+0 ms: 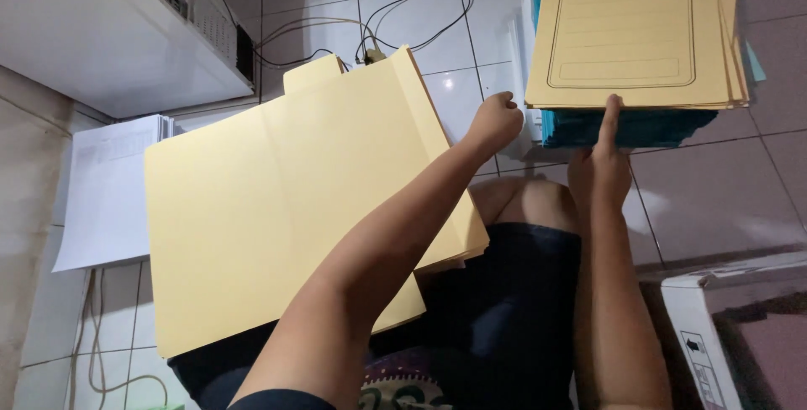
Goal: The person sits on the floor and repeatedly folds yellow manila folders. They pick up a folder, open it, and fold the flaps inward to close it, then place it on a stack on their lap.
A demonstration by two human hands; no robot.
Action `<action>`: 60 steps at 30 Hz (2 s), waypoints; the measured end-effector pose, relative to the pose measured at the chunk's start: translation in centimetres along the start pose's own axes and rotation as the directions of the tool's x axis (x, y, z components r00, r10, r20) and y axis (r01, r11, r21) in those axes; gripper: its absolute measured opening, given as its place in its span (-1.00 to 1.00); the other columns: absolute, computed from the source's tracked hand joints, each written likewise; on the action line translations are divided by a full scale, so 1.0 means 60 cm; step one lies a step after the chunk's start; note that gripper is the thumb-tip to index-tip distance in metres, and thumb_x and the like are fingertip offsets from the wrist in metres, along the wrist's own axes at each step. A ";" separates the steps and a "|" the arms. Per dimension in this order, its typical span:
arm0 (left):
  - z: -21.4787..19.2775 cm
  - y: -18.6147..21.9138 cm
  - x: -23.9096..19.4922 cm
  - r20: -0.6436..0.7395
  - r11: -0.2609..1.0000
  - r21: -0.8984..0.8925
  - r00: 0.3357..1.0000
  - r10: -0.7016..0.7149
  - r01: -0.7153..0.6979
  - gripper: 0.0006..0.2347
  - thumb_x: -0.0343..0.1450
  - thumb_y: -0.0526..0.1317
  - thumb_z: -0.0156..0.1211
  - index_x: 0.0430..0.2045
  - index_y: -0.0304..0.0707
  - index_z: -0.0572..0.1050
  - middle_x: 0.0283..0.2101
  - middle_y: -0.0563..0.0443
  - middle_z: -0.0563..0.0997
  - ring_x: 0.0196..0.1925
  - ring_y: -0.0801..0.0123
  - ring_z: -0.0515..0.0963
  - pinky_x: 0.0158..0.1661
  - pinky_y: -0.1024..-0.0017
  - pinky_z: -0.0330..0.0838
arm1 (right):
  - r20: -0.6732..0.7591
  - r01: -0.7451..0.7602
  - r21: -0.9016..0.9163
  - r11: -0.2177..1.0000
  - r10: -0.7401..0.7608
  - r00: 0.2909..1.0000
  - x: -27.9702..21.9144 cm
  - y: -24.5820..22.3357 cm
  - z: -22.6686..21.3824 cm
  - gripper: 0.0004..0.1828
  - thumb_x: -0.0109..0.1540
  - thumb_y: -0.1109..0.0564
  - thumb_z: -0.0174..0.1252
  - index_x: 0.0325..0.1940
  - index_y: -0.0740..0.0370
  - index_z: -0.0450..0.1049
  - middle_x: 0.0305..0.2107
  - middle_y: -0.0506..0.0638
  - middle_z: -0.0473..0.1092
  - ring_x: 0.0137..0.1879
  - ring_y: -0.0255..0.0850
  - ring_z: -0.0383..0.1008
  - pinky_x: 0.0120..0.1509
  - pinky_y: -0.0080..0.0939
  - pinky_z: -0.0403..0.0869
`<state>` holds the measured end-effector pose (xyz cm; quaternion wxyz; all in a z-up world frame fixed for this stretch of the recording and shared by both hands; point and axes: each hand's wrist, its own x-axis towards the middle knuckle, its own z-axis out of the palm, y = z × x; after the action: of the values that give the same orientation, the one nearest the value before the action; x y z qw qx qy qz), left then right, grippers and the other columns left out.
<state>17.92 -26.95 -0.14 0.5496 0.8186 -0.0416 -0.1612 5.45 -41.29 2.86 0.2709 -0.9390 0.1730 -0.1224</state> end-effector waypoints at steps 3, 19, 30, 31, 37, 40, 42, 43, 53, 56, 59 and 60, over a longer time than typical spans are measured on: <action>0.002 0.008 0.009 -0.008 0.998 -0.018 0.998 0.061 -0.061 -0.62 0.39 -0.32 0.11 0.12 -0.43 0.51 -0.02 -0.28 0.68 0.10 -0.09 0.67 0.16 0.00 0.50 | -0.037 0.016 0.001 1.000 -0.016 0.999 0.002 0.004 0.005 -0.27 0.48 0.03 -0.13 0.69 -0.12 -0.24 -0.05 0.39 0.50 0.05 0.32 0.56 0.21 0.28 0.42; 0.005 0.107 -0.009 -0.121 0.996 -0.050 0.991 0.065 -0.071 -0.65 0.55 -0.24 -0.10 0.05 -0.64 0.48 -0.37 -0.28 0.66 -0.41 0.18 0.74 -0.33 0.32 0.65 | 0.031 0.015 0.188 0.982 -0.022 0.999 0.001 0.022 0.000 -0.24 0.43 0.18 -0.04 0.67 -0.03 -0.19 -0.10 0.41 0.47 -0.04 0.28 0.57 0.09 0.21 0.45; -0.297 0.032 -0.375 -0.260 0.846 -0.399 0.928 0.266 -0.354 -0.75 0.56 -0.13 0.00 -0.32 -0.36 0.53 -0.61 0.14 0.25 -0.65 0.41 0.59 -0.59 0.60 0.15 | -0.170 0.449 0.530 0.720 -0.428 0.888 -0.130 -0.123 -0.120 -0.37 0.47 -0.11 -0.07 0.38 0.52 0.32 0.21 0.38 0.35 0.37 0.14 0.31 0.36 0.11 0.35; -0.314 0.008 -0.406 -0.285 0.846 -0.390 0.922 0.264 -0.363 -0.75 0.56 -0.13 0.00 -0.32 -0.36 0.53 -0.61 0.14 0.25 -0.65 0.41 0.59 -0.59 0.60 0.15 | -0.167 0.462 0.540 0.704 -0.448 0.878 -0.131 -0.123 -0.093 -0.37 0.47 -0.11 -0.07 0.38 0.52 0.32 0.21 0.38 0.35 0.37 0.14 0.31 0.36 0.11 0.35; -0.365 -0.106 -0.524 -0.430 0.858 -0.387 0.889 0.157 -0.339 -0.71 0.56 -0.22 0.01 0.03 -0.44 0.58 -0.38 0.07 0.63 -0.59 0.29 0.70 -0.65 0.63 0.18 | 0.338 -0.337 0.941 0.025 -0.062 0.939 -0.143 -0.174 0.019 -0.42 0.34 -0.27 0.00 0.38 -0.04 0.37 0.25 -0.07 0.44 0.39 -0.17 0.46 0.48 -0.07 0.49; -0.377 -0.146 -0.555 -0.485 0.904 -0.332 0.871 0.082 -0.269 -0.64 0.53 -0.10 0.04 0.03 -0.45 0.57 -0.59 -0.14 0.69 -0.59 0.44 0.67 -0.59 0.61 0.29 | 0.173 -0.092 0.888 0.451 -0.142 0.975 -0.145 -0.202 0.058 0.15 0.20 -0.58 -0.55 0.58 0.32 -0.05 0.54 0.12 -0.21 0.64 -0.15 -0.33 0.65 -0.11 -0.30; -0.387 -0.158 -0.580 -0.333 0.994 0.101 0.941 0.065 -0.033 -0.74 0.53 -0.10 0.04 -0.59 -0.12 0.43 -0.77 0.11 0.41 -0.66 0.45 0.63 -0.50 0.46 0.36 | 0.159 0.296 0.583 0.757 -0.464 0.872 -0.175 -0.249 0.046 -0.24 0.24 0.31 0.11 0.48 0.46 -0.01 0.35 0.33 0.18 0.46 0.02 0.17 0.54 -0.09 0.09; -0.401 -0.170 -0.575 -0.337 0.996 0.089 0.940 0.059 -0.030 -0.74 0.53 -0.10 0.04 -0.59 -0.12 0.43 -0.77 0.11 0.41 -0.66 0.45 0.63 -0.50 0.46 0.36 | 0.167 0.299 0.577 0.760 -0.468 0.868 -0.170 -0.247 0.059 -0.24 0.24 0.31 0.11 0.48 0.46 -0.01 0.35 0.33 0.18 0.46 0.02 0.17 0.54 -0.09 0.09; -0.477 -0.305 -0.484 -0.257 0.616 0.774 0.816 0.517 -0.147 -0.59 0.52 -0.03 0.04 0.22 -0.24 0.38 0.35 -0.16 0.38 0.41 -0.08 0.29 0.26 -0.04 0.19 | 0.553 0.101 0.301 0.948 -0.260 0.792 -0.139 -0.263 0.083 -0.36 0.32 0.23 0.04 0.51 0.10 0.14 0.20 0.09 0.40 0.25 -0.06 0.38 0.33 -0.08 0.27; -0.481 -0.301 -0.487 -0.194 0.582 0.802 0.863 0.467 -0.135 -0.51 0.52 0.07 -0.06 0.31 -0.19 0.28 0.45 -0.13 0.27 0.49 -0.09 0.17 0.36 -0.06 0.06 | 0.568 0.124 0.158 0.980 -0.193 0.800 -0.140 -0.267 0.089 -0.30 0.30 0.13 0.08 0.55 -0.01 0.15 0.21 0.06 0.41 0.26 0.01 0.40 0.29 -0.03 0.28; -0.484 -0.298 -0.490 -0.169 0.594 0.793 0.888 0.427 -0.135 -0.42 0.51 0.18 -0.12 0.35 -0.18 0.25 0.47 -0.04 0.26 0.52 -0.07 0.11 0.39 -0.03 -0.02 | 0.511 0.165 0.145 0.976 -0.217 0.832 -0.148 -0.263 0.103 -0.28 0.27 0.10 0.12 0.54 0.07 0.19 0.23 0.05 0.40 0.30 0.00 0.39 0.34 -0.08 0.27; -0.485 -0.298 -0.493 -0.156 0.590 0.795 0.892 0.424 -0.141 -0.37 0.49 0.24 -0.13 0.37 -0.19 0.24 0.47 0.01 0.26 0.53 -0.09 0.09 0.40 -0.04 -0.04 | 0.480 0.176 0.167 0.970 -0.236 0.845 -0.152 -0.261 0.108 -0.28 0.26 0.10 0.14 0.53 0.16 0.19 0.25 0.07 0.39 0.32 -0.01 0.37 0.39 -0.11 0.26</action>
<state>-2.97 13.12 -0.01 0.1678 0.9698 -0.1447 0.1019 3.26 -22.27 4.93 0.3456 -0.9345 -0.0118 0.0846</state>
